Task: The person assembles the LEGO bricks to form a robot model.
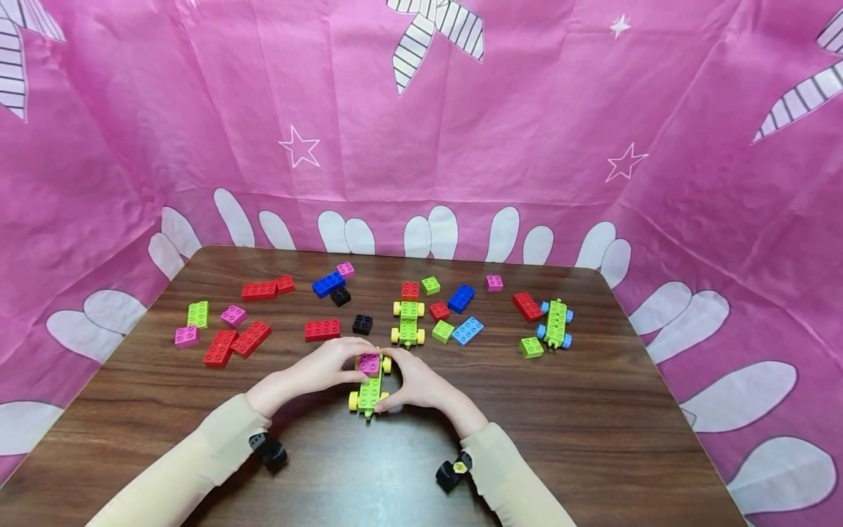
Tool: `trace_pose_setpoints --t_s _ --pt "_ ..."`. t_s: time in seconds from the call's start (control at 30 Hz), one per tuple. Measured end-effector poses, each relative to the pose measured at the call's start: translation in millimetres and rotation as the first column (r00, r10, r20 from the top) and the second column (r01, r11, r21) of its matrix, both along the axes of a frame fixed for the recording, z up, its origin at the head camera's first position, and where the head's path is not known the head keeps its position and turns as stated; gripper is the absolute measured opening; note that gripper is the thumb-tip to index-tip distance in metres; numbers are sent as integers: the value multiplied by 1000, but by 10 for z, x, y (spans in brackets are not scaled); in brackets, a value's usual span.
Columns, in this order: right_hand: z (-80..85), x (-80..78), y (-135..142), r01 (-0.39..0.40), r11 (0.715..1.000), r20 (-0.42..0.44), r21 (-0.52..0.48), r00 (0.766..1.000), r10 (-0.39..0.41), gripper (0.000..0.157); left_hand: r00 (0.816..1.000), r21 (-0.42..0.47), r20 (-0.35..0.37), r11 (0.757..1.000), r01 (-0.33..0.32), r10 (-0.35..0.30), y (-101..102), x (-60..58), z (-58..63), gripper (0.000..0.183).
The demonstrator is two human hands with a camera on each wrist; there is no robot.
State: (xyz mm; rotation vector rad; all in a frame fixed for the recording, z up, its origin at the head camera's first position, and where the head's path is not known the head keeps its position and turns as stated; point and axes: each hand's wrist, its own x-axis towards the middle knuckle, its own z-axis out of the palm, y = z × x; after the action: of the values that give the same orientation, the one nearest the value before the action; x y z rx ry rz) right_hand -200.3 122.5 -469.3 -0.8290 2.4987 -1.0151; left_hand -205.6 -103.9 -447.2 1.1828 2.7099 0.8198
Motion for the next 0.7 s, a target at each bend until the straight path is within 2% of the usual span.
trace_pose_setpoints --t_s 0.3,0.7 --pt "-23 -11 6 -7 1000 -16 6 1000 7 97 1000 53 -5 998 -19 19 -37 10 56 41" --pt "-2 -2 1 -1 1000 -15 5 1000 1 97 1000 52 -13 998 -25 26 -42 -4 47 31"
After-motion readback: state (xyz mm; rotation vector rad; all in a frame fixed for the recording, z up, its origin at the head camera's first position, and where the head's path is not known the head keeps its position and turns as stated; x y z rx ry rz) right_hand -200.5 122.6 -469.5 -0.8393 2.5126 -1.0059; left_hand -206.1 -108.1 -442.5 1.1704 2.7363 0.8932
